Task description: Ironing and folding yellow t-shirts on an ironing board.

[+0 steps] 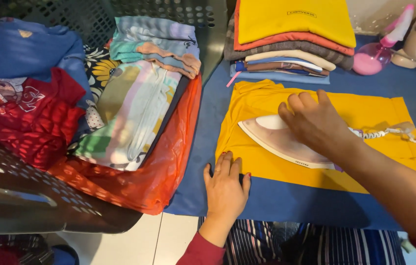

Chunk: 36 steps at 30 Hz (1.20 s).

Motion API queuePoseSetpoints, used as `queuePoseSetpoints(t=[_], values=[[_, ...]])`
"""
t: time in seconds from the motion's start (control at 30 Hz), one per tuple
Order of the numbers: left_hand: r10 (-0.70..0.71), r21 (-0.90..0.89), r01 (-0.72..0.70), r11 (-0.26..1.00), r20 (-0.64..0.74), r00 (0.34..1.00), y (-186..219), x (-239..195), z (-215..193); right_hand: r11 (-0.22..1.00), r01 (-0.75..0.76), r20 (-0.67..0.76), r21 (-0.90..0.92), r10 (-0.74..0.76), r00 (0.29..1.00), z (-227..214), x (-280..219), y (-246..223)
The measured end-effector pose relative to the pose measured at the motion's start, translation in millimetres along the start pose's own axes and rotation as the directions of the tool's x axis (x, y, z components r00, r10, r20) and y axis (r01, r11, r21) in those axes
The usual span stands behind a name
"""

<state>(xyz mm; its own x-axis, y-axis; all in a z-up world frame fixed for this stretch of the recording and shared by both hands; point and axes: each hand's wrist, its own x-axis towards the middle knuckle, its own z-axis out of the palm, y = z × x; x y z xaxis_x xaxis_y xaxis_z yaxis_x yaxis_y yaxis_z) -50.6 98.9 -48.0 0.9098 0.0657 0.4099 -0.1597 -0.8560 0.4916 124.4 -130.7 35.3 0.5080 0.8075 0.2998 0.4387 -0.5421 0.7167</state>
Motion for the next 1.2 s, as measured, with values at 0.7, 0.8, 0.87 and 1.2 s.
queuePoseSetpoints(t=[0.7, 0.8, 0.87, 1.2], values=[[0.024, 0.062, -0.031, 0.998, 0.110, 0.994, 3.8, 0.1, -3.8, 0.727, -0.539, 0.448, 0.426, 0.348, 0.824, -60.2, 8.6, 7.5], [0.013, 0.057, -0.022, 0.998, 0.149, 0.989, 4.3, 0.4, -4.6, 0.705, -0.619, 0.583, 0.347, 0.355, 0.731, -62.4, 11.4, 16.3], [0.009, 0.081, -0.021, 0.996, 0.145, 0.989, 1.7, 1.0, -3.1, 0.684, -0.652, 0.647, 0.328, 0.340, 0.682, -47.5, 25.7, 17.6], [-0.010, 0.094, -0.008, 0.996, 0.188, 0.982, 6.4, 2.3, -9.4, 0.575, -0.758, 0.775, 0.308, 0.310, 0.550, -27.3, 34.7, 40.2]])
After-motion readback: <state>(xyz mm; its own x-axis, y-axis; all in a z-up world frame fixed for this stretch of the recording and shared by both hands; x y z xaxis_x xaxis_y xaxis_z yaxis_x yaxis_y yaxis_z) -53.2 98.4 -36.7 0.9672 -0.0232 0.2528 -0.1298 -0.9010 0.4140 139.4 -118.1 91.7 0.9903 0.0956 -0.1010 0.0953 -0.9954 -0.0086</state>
